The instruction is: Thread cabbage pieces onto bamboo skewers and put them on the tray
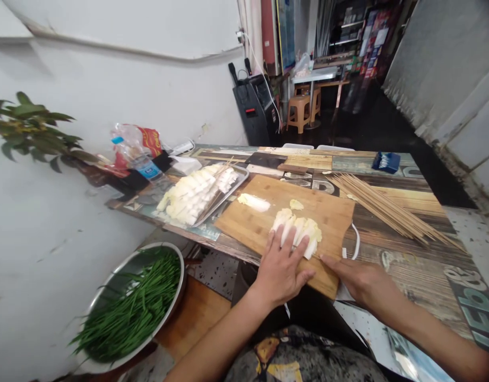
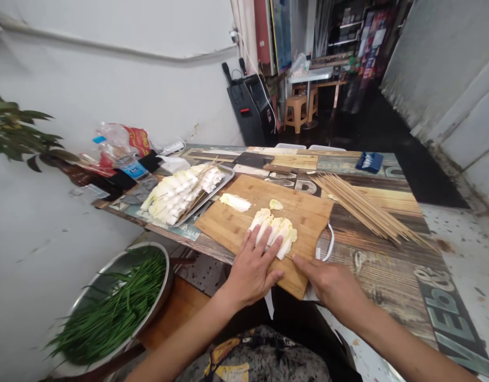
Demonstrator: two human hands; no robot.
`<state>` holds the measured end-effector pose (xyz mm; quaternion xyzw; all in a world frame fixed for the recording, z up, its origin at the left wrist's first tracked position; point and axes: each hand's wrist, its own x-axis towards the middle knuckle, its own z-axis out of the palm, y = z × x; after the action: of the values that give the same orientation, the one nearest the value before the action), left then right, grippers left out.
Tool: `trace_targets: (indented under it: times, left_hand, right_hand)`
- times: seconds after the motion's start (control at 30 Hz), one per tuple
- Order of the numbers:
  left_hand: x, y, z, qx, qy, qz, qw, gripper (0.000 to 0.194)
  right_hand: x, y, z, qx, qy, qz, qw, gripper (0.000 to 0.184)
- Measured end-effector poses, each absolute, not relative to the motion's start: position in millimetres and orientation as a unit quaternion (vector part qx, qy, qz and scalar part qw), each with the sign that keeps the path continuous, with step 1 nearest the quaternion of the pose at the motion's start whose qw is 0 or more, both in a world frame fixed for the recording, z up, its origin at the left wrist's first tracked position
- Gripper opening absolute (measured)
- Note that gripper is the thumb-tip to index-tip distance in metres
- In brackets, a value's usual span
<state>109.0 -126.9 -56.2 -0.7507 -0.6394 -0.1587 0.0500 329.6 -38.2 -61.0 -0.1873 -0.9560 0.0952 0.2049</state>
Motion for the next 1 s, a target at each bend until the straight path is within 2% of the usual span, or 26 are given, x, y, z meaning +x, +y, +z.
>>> trace_targets:
  times: [0.13,0.23,0.3,0.43,0.53,0.63,0.67,0.87,1.0]
  left_hand:
    - [110.7,-130.9,-50.0,-0.753,-0.631,-0.171,0.069,0.071]
    - [109.3,-144.0,-48.8,-0.744,-0.61,-0.24,0.126,0.069]
    - [104.6,-157.5,-54.7,-0.705,-0.607,-0.323,0.173,0.063]
    - [83.9,-185.2,-79.0,-0.599,-0.635,-0.439,0.213,0.058]
    - [62.6,-197.2,-94.2,-0.526,-0.685,-0.463,0.2,0.055]
    - [42.6,-200.8,-98.4,-0.483,-0.709,-0.473,0.2,0.051]
    - [37.0,-200.9,-98.0,-0.476,-0.71,-0.477,0.205,0.05]
    - [12.0,-203.7,-94.6,-0.432,-0.704,-0.518,0.224,0.046]
    - [-2.8,-211.6,-98.3,-0.377,-0.716,-0.545,0.219,0.044]
  right_hand:
    - [334.2,-33.3,-63.4,-0.191,-0.946,0.136,0.222,0.054]
    - [345.1,-19.9,-51.6,-0.202,-0.94,0.163,0.219,0.064]
    - [351.0,-4.2,-33.7,-0.206,-0.935,0.169,0.235,0.057]
    - [334.5,33.3,19.8,-0.264,-0.905,0.181,0.28,0.027]
    - [285.5,53.9,58.1,-0.296,-0.893,0.256,0.221,0.032]
    - [214.1,66.8,81.6,-0.258,-0.853,0.415,0.181,0.037]
    - [187.8,70.6,86.5,-0.238,-0.851,0.43,0.184,0.035]
    - [29.1,98.2,101.2,-0.123,-0.87,0.415,0.234,0.014]
    - [-54.4,116.8,91.3,-0.084,-0.871,0.426,0.232,0.007]
